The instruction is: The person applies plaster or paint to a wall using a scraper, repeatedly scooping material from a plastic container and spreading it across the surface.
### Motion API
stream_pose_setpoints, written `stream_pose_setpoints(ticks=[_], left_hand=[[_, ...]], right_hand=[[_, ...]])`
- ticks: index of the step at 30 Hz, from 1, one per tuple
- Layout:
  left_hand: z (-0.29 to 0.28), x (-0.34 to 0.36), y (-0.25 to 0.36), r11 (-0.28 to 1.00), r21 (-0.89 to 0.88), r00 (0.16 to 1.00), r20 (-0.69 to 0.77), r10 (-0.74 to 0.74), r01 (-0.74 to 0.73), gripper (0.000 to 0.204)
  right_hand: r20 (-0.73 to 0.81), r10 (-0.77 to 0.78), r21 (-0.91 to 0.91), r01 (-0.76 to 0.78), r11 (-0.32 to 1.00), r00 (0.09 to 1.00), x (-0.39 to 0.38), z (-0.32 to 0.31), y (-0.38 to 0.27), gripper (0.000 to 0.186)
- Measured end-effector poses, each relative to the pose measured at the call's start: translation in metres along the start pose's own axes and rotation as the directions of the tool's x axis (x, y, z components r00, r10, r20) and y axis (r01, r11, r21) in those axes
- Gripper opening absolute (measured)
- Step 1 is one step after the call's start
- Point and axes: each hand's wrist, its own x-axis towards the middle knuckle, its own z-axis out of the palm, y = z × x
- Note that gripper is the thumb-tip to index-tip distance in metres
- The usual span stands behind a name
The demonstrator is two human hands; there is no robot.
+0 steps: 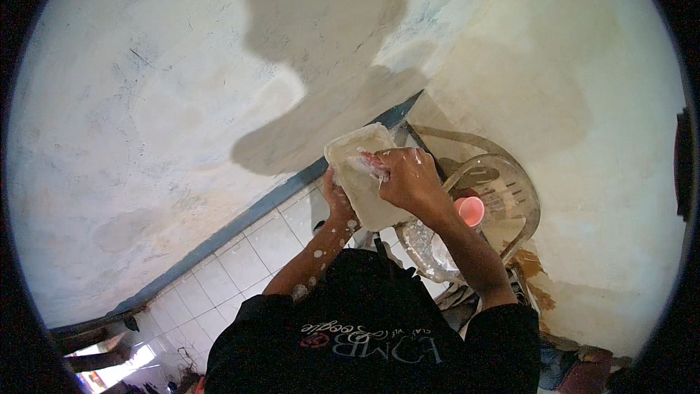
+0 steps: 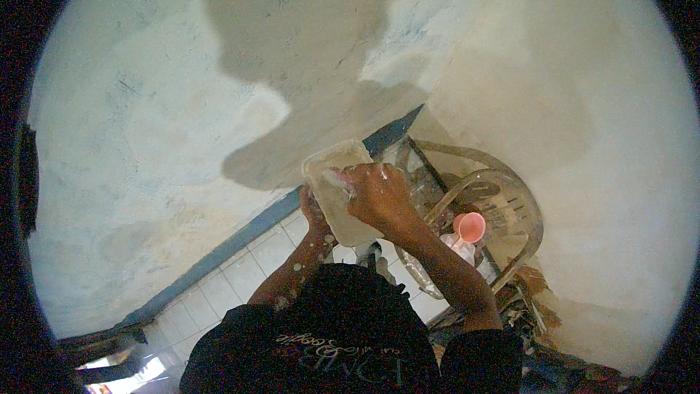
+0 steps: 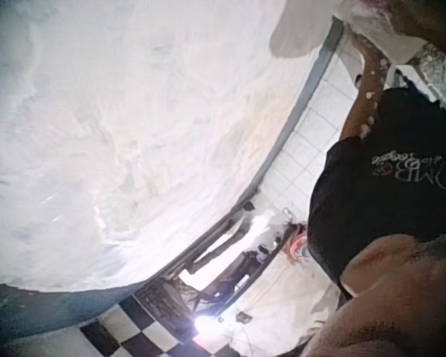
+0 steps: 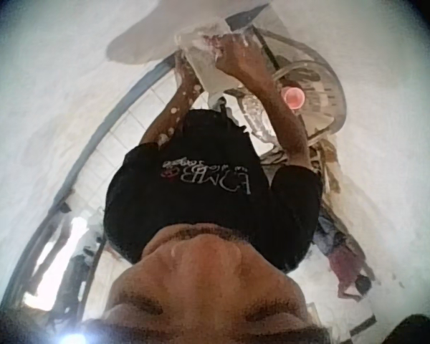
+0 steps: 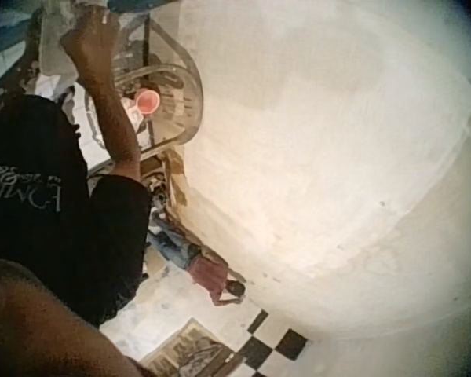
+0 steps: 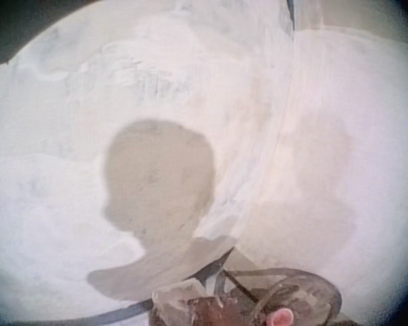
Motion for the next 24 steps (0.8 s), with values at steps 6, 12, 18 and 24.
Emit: stream_pose_setpoints(ticks=[6,12,18,24], left_hand=[[0.000,0.000,0.008,0.998,-0.023,0.995,-0.081,0.058,-0.060,0.061],[0.008,-0.006,0.014,0.991,-0.123,0.986,-0.150,-0.069,0.050,0.059],[0.007,-0.009,0.013,0.997,0.069,0.979,-0.196,0.056,-0.043,0.063],[0.014,-0.016,0.019,0.998,-0.005,0.970,-0.233,-0.068,0.068,0.064]], right_hand=[[-0.109,-0.033,0.052,0.039,0.998,0.994,0.007,0.012,-0.001,0.025],[-0.130,-0.027,0.019,0.030,0.999,0.991,0.015,0.003,-0.013,0.025],[-0.056,-0.001,-0.025,0.000,1.000,0.998,0.009,0.010,-0.013,0.028],[0.032,-0.022,-0.098,0.026,0.995,0.999,-0.003,0.012,-0.009,0.036]])
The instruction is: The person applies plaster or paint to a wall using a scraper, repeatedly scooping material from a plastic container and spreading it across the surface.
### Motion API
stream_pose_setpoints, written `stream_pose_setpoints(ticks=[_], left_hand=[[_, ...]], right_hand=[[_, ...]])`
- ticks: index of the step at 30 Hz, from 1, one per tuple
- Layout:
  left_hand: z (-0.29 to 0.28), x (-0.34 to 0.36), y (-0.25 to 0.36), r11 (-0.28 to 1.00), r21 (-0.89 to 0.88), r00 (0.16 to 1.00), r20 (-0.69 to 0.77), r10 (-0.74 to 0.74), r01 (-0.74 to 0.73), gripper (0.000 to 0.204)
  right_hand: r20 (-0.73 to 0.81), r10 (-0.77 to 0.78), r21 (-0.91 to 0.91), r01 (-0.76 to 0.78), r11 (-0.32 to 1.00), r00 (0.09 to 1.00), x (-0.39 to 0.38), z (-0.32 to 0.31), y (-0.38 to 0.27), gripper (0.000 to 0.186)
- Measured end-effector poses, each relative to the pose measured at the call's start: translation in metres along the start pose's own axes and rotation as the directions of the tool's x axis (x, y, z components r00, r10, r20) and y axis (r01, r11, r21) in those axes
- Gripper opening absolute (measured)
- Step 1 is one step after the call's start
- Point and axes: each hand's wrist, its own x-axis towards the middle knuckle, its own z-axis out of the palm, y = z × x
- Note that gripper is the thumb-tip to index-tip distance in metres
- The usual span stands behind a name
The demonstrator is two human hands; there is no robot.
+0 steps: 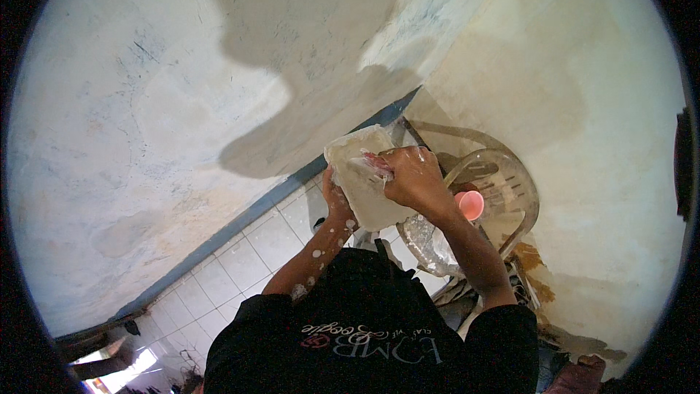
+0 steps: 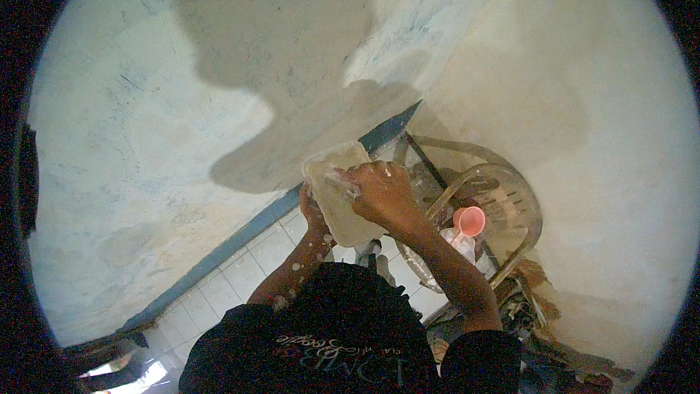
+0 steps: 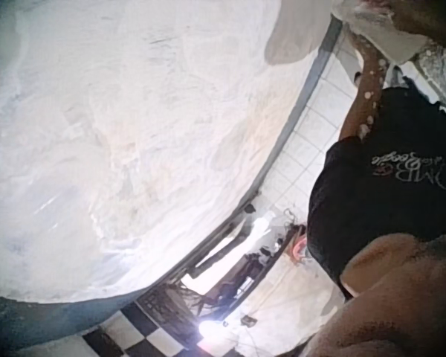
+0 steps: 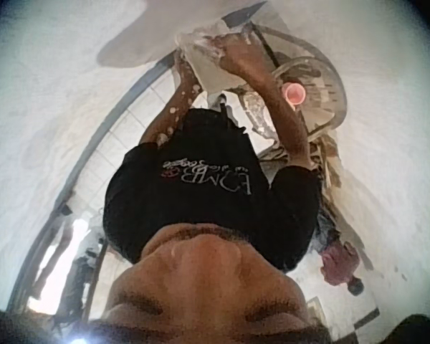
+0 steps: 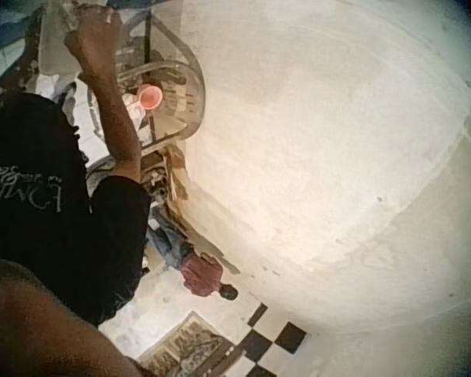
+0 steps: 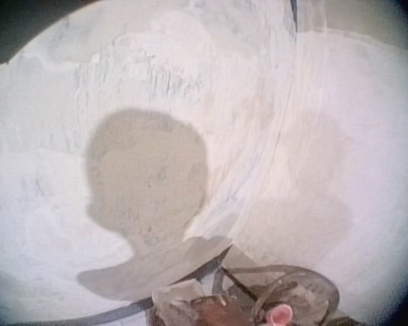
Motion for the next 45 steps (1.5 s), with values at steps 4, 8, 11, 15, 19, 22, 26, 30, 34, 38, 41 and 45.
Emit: stream_pose_setpoints(ticks=[4,8,11,15,19,22,26,30,34,38,41,45], left_hand=[[-0.011,0.008,-0.001,1.000,-0.012,0.998,0.057,0.017,-0.016,0.064],[-0.007,0.005,-0.003,0.998,0.056,0.997,0.080,0.023,-0.028,0.063],[-0.026,0.014,-0.005,1.000,0.010,0.991,0.131,-0.012,0.011,0.064],[-0.021,0.008,-0.004,0.995,-0.012,0.988,0.118,-0.096,0.098,0.065],[-0.029,0.013,-0.006,0.997,-0.025,0.978,0.197,-0.066,0.072,0.063],[-0.024,0.014,-0.008,0.993,-0.033,0.975,0.196,-0.107,0.115,0.064],[-0.032,0.018,-0.004,0.974,-0.077,0.972,0.115,-0.203,0.213,0.066],[-0.020,0.013,-0.005,0.999,-0.010,0.990,0.129,-0.051,0.053,0.063],[-0.020,0.017,-0.005,0.991,-0.051,0.976,0.186,-0.114,0.126,0.063],[-0.019,0.011,0.003,0.991,0.029,0.984,0.119,-0.136,0.133,0.066],[-0.003,0.006,0.002,0.995,0.042,0.989,0.111,-0.095,0.091,0.065],[-0.009,0.013,0.000,0.995,0.031,0.989,0.110,-0.102,0.099,0.065]], right_hand=[[-0.148,0.054,0.070,-0.044,0.997,0.988,0.002,0.000,0.001,0.039],[-0.220,-0.001,-0.036,-0.007,0.999,0.976,0.001,0.006,-0.005,0.039],[-0.020,0.031,0.017,-0.030,0.999,0.999,-0.005,0.008,-0.009,0.039],[-0.032,0.019,-0.004,-0.019,1.000,0.999,-0.010,0.003,-0.008,0.035],[-0.086,0.136,0.071,-0.130,0.989,0.987,0.001,-0.002,-0.010,0.038],[-0.282,-0.019,-0.006,0.018,1.000,0.959,-0.015,0.036,0.011,0.039],[-0.119,0.009,0.041,-0.004,0.999,0.993,-0.015,0.012,-0.005,0.040],[-0.089,0.207,0.029,-0.205,0.978,0.974,-0.007,0.004,-0.003,0.042],[-0.190,0.051,0.075,-0.037,0.996,0.981,-0.015,0.024,0.010,0.036],[0.000,0.052,0.022,-0.052,0.998,0.999,-0.018,0.009,-0.001,0.037],[0.020,0.174,0.032,-0.175,0.984,0.984,-0.011,0.005,0.001,0.039],[-0.215,0.140,0.101,-0.120,0.988,0.967,-0.012,0.032,0.013,0.039]])
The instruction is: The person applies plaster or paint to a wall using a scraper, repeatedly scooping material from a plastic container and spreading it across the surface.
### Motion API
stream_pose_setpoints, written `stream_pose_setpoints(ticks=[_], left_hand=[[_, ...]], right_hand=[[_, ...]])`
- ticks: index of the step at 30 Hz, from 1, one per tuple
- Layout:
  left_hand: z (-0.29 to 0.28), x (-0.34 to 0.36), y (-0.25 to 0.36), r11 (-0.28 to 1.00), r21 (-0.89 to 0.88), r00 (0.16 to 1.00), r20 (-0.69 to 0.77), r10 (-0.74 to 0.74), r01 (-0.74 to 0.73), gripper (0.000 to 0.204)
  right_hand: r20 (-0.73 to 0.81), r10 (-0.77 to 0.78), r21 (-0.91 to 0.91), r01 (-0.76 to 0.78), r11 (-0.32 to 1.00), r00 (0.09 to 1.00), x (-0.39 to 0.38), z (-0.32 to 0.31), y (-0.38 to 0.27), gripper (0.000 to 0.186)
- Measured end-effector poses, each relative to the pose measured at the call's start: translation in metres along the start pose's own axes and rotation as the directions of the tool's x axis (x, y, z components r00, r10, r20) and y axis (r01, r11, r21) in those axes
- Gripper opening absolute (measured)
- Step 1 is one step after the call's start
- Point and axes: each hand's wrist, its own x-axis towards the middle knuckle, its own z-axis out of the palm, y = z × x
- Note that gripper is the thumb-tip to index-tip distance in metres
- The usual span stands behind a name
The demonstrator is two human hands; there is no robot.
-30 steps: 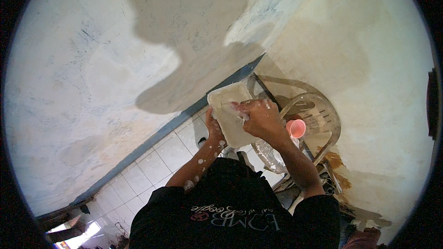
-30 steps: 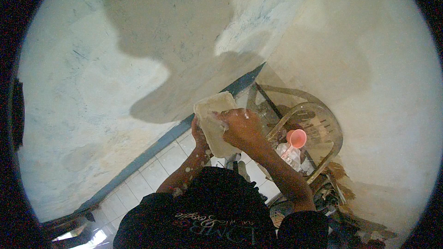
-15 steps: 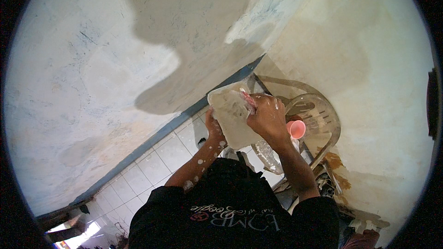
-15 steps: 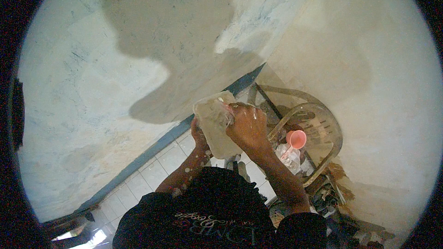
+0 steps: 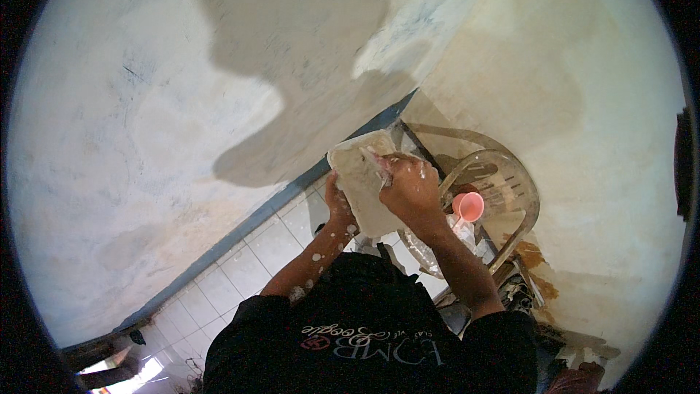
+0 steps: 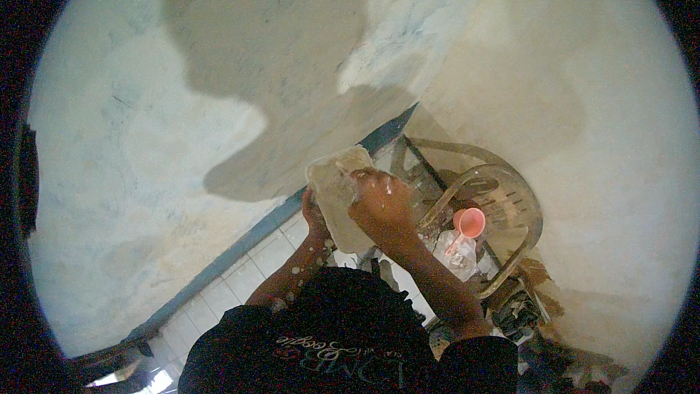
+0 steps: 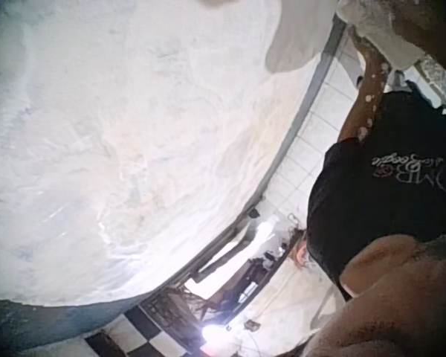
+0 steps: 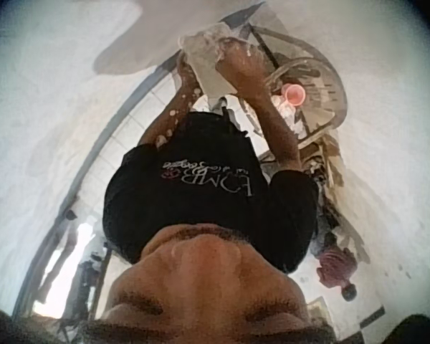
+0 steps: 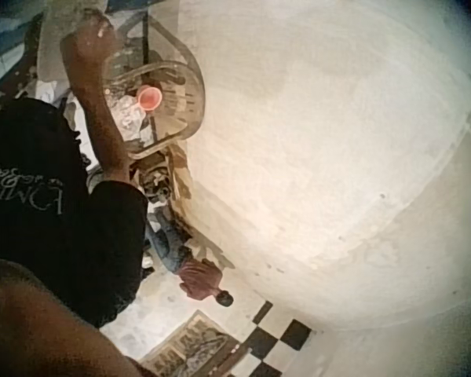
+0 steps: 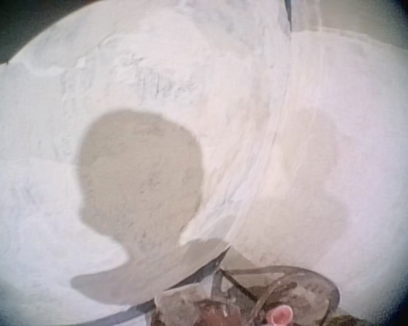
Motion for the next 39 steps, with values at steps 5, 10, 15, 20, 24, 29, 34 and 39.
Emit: stream_pose_setpoints(ticks=[5,10,15,20,24,29,34,39], left_hand=[[-0.005,0.005,0.002,0.998,0.046,0.999,-0.015,0.041,-0.040,0.062],[0.000,0.010,-0.002,0.996,-0.011,0.996,-0.042,0.084,-0.085,0.060],[-0.005,0.012,-0.009,0.990,0.009,0.990,-0.017,0.142,-0.142,0.062],[-0.012,0.016,-0.011,0.994,-0.062,0.990,0.108,0.094,-0.088,0.064],[-0.006,0.017,-0.009,0.994,-0.078,0.997,0.003,0.075,-0.075,0.064],[-0.002,0.012,-0.008,0.997,-0.049,0.998,-0.019,0.065,-0.066,0.063],[-0.017,0.022,-0.011,0.990,-0.092,0.993,0.033,0.111,-0.107,0.061],[-0.005,0.017,-0.007,0.991,-0.079,0.993,0.044,0.112,-0.109,0.062]], right_hand=[[0.090,-0.079,0.008,0.079,0.997,0.993,-0.012,-0.016,-0.013,0.037],[0.036,-0.116,0.145,0.110,0.983,0.993,-0.024,-0.023,-0.028,0.032],[-0.125,-0.214,-0.126,0.198,0.972,0.969,-0.015,-0.003,-0.015,0.027],[0.080,0.001,-0.012,0.000,1.000,0.997,0.009,-0.018,-0.005,0.031],[0.159,0.044,0.048,-0.052,0.997,0.986,0.002,-0.025,-0.013,0.038],[-0.006,-0.143,-0.075,0.142,0.987,0.990,0.000,-0.009,-0.008,0.038],[0.058,-0.097,-0.028,0.099,0.995,0.994,0.018,-0.020,-0.006,0.043],[0.168,-0.061,0.032,0.057,0.998,0.984,0.009,-0.033,-0.017,0.040]])
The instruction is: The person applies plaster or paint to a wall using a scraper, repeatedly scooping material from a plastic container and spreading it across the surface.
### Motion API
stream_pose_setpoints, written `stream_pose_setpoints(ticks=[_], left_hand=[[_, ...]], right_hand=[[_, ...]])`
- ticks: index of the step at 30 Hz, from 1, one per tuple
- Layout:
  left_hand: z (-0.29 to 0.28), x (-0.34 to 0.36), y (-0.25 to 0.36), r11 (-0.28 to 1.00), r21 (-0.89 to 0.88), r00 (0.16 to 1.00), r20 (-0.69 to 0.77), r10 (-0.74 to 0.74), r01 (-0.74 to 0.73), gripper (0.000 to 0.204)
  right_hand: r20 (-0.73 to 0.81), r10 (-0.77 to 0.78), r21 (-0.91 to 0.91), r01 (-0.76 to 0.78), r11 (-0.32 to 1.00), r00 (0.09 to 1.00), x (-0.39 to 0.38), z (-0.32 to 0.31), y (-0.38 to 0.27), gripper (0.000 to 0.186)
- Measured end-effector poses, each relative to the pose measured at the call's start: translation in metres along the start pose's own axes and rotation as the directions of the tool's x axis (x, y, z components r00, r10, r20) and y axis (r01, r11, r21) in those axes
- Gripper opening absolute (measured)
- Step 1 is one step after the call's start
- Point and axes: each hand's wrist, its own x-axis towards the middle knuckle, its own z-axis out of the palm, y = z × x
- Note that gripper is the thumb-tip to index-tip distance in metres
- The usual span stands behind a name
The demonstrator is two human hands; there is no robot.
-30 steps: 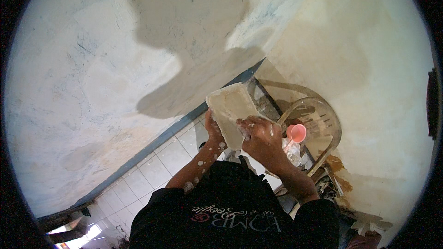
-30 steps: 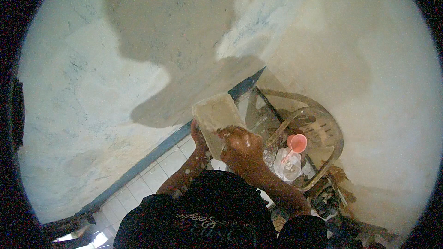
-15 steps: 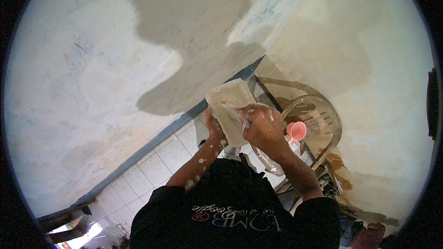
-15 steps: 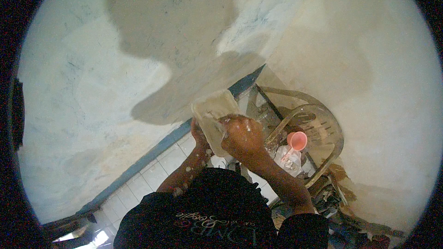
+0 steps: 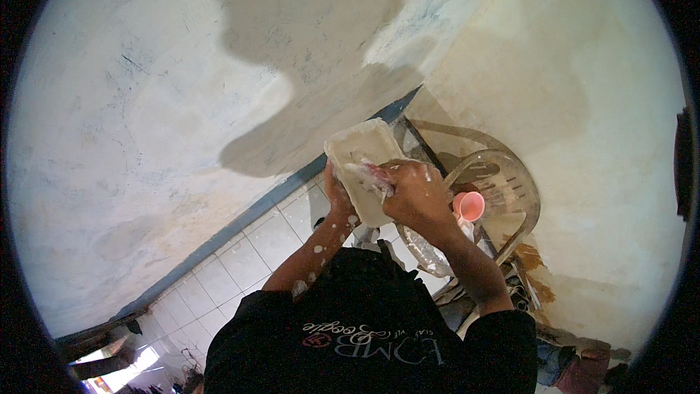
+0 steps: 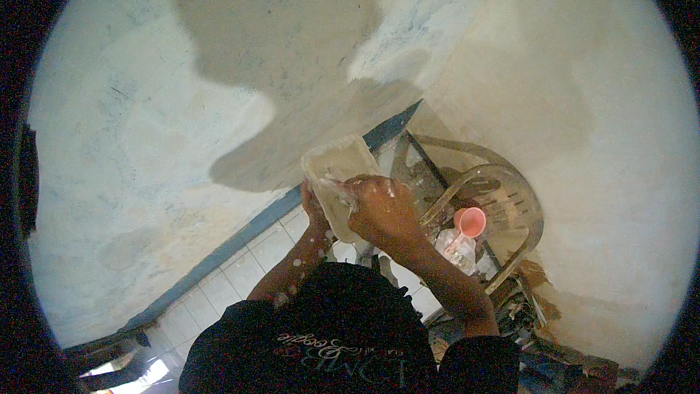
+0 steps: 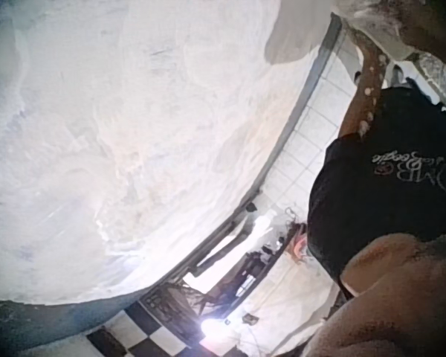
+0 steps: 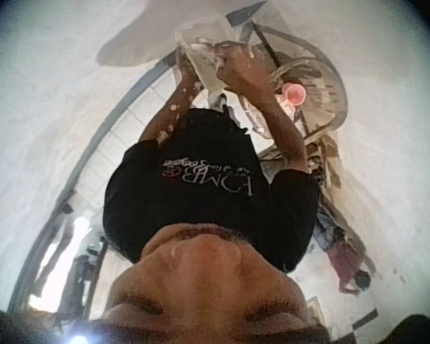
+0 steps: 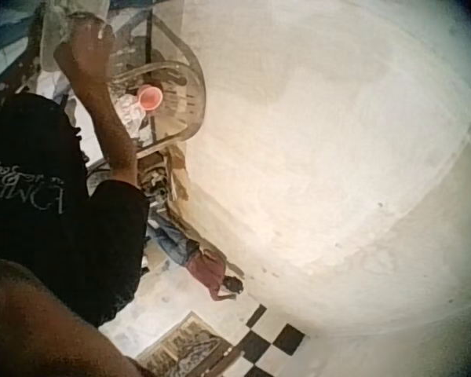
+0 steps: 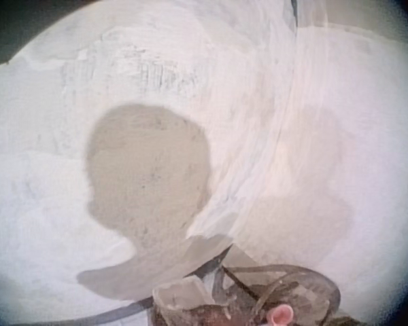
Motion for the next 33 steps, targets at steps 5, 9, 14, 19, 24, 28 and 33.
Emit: stream_pose_setpoints(ticks=[5,9,14,19,24,28,33], left_hand=[[-0.002,0.002,-0.005,0.998,-0.040,0.998,0.013,0.055,-0.054,0.058],[0.007,-0.006,-0.005,0.995,0.003,0.995,-0.023,0.099,-0.099,0.058],[0.000,-0.005,-0.006,0.999,-0.023,0.999,-0.006,0.041,-0.042,0.058],[0.001,-0.009,-0.010,0.998,0.026,0.998,0.007,0.062,-0.062,0.058],[-0.009,-0.004,-0.009,0.997,-0.007,0.996,0.028,0.081,-0.081,0.059],[-0.009,-0.005,-0.008,0.997,0.025,0.996,0.044,0.075,-0.076,0.059],[-0.006,-0.009,-0.009,0.989,0.009,0.989,0.003,0.145,-0.145,0.059]], right_hand=[[-0.091,0.037,-0.029,-0.039,0.999,0.995,0.010,0.010,0.000,0.033],[-0.087,0.135,0.046,-0.132,0.990,0.987,0.013,0.002,-0.003,0.034],[-0.208,-0.013,0.032,0.020,0.999,0.978,-0.005,0.023,-0.008,0.036],[0.003,0.146,0.028,-0.146,0.989,0.989,0.011,0.014,0.000,0.039],[0.016,0.155,-0.012,-0.154,0.988,0.988,0.005,0.001,-0.018,0.039],[-0.004,0.150,0.003,-0.150,0.989,0.989,0.007,0.009,-0.016,0.036],[-0.049,0.104,-0.019,-0.105,0.994,0.993,0.009,0.005,-0.012,0.034]])
